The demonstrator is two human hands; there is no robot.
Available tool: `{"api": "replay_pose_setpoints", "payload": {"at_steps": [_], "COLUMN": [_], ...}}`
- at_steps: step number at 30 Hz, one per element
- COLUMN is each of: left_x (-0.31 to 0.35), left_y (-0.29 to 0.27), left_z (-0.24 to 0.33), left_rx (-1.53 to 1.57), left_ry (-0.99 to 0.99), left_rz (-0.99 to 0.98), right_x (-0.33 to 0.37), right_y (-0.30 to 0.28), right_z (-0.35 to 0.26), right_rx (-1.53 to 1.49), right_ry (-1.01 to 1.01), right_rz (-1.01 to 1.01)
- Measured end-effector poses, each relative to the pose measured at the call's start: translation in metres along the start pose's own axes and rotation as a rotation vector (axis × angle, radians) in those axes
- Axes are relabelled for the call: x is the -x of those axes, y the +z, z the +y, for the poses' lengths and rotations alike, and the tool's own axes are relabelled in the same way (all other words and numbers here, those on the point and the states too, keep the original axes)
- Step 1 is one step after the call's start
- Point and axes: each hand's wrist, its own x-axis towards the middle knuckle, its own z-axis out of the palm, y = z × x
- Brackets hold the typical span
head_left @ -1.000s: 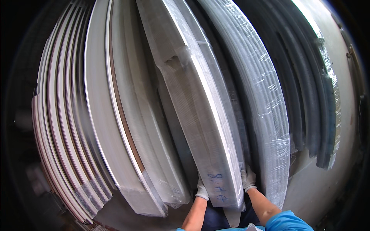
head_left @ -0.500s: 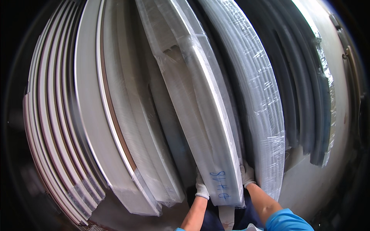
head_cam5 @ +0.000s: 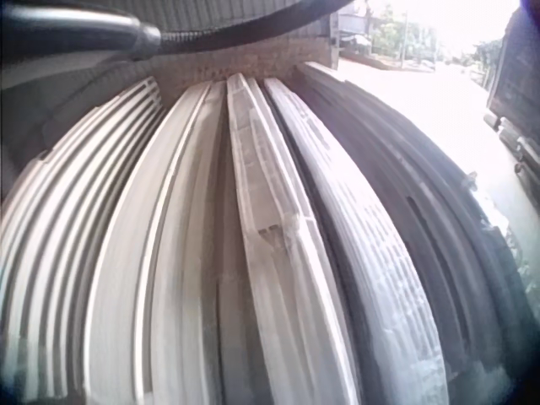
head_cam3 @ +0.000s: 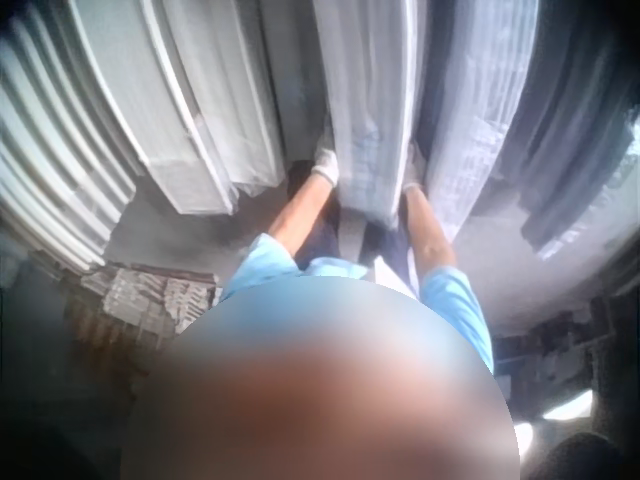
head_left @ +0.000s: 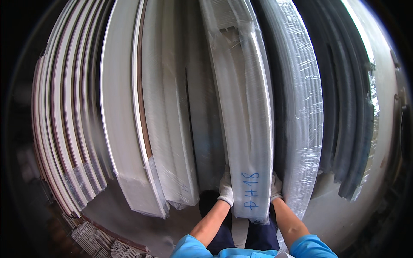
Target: The person walks through a warehouse aisle, approaches stacks of wrapped building materials, and pulls out a long wrapped item to inspect it before placing it back. The person repeats this process with another item.
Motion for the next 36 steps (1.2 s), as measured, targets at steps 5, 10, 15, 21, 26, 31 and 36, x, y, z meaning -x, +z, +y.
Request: {"api": "replay_pose_setpoints", "payload": {"at_steps": [5, 10, 15, 21, 26, 31, 36], "left_x": [0.007, 0.015, 0.022, 0.032, 0.033, 0.028, 0.034], "left_y": [0.001, -0.003, -0.008, 0.001, 0.005, 0.013, 0.044], "left_z": [0.005, 0.008, 0.011, 0.017, 0.002, -0.018, -0.017], "left_rx": [-0.015, -0.076, -0.133, -0.114, -0.108, -0.250, -0.147], "left_ry": [-0.041, -0.037, 0.000, -0.012, 0.011, 0.015, 0.019], "left_rz": [-0.002, -0.148, -0.110, 0.005, 0.023, -0.048, 0.025], "right_x": [0.020, 0.100, 0.124, 0.111, 0.117, 0.130, 0.144], "right_y": [-0.008, 0.007, 0.050, 0.081, 0.069, 0.058, 0.011], "right_z": [-0.009, 0.023, 0.064, 0.061, 0.065, 0.082, 0.070], "right_rx": [-0.117, -1.340, -1.683, -1.730, -1.705, -1.654, -1.403], "right_ry": [0.261, 0.903, 0.973, 0.987, 0.997, 0.976, 0.816], "right_rz": [-0.087, 0.209, 0.093, 0.017, -0.044, -0.095, -0.306]}}
